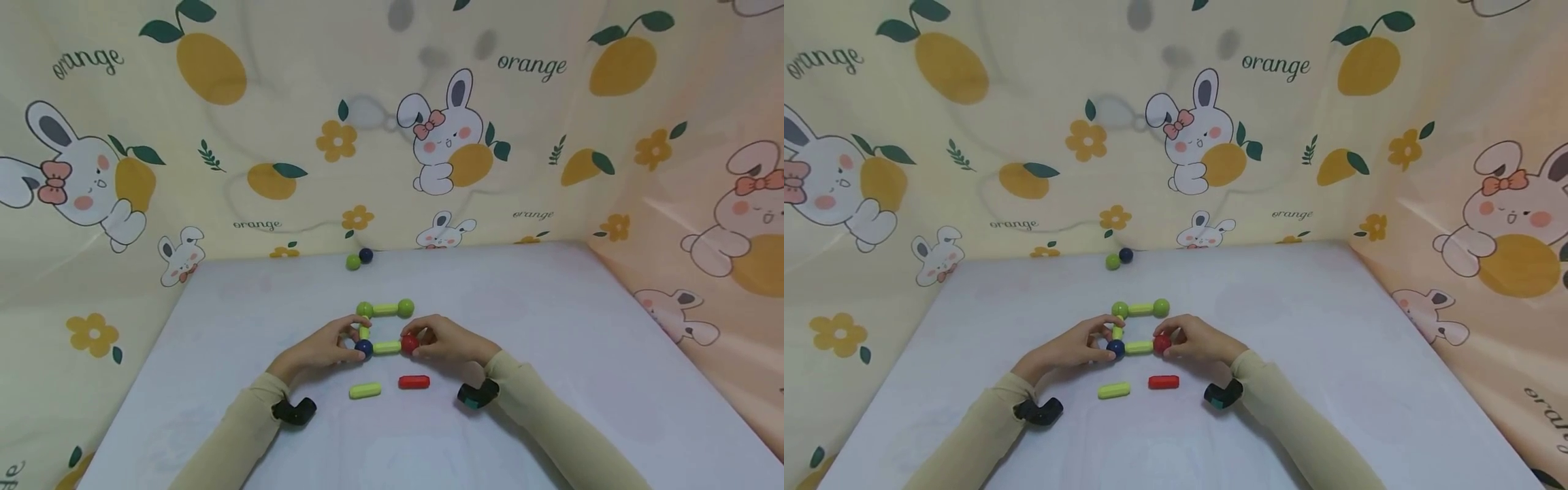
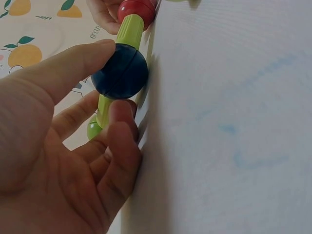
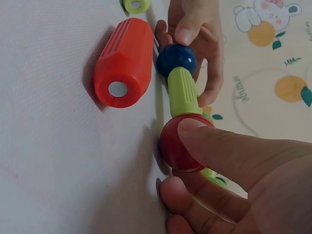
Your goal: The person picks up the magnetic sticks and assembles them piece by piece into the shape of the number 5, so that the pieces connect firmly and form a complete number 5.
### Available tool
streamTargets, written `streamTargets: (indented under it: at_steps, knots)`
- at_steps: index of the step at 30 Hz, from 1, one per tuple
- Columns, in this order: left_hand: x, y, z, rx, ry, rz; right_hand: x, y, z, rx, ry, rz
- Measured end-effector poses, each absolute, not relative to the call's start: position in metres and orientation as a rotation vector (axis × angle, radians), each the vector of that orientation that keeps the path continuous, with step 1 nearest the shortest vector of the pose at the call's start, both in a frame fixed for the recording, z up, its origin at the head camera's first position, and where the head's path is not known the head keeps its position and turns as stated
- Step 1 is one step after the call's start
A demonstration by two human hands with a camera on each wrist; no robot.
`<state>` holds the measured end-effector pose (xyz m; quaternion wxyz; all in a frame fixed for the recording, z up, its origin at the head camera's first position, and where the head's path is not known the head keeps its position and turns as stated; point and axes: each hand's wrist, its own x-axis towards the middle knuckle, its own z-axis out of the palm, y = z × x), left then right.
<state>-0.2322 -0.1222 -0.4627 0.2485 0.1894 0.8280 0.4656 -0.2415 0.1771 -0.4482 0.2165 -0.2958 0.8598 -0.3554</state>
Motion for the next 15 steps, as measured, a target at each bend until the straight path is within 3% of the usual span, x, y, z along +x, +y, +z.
streamTargets:
  at_steps: [15]
  knots:
    - [-0.2307,-0.1238,-0.4649,0.523,2.262,1.271,-0.2405,0.1769,-0.4496,-0.810,2.378,-0.989]
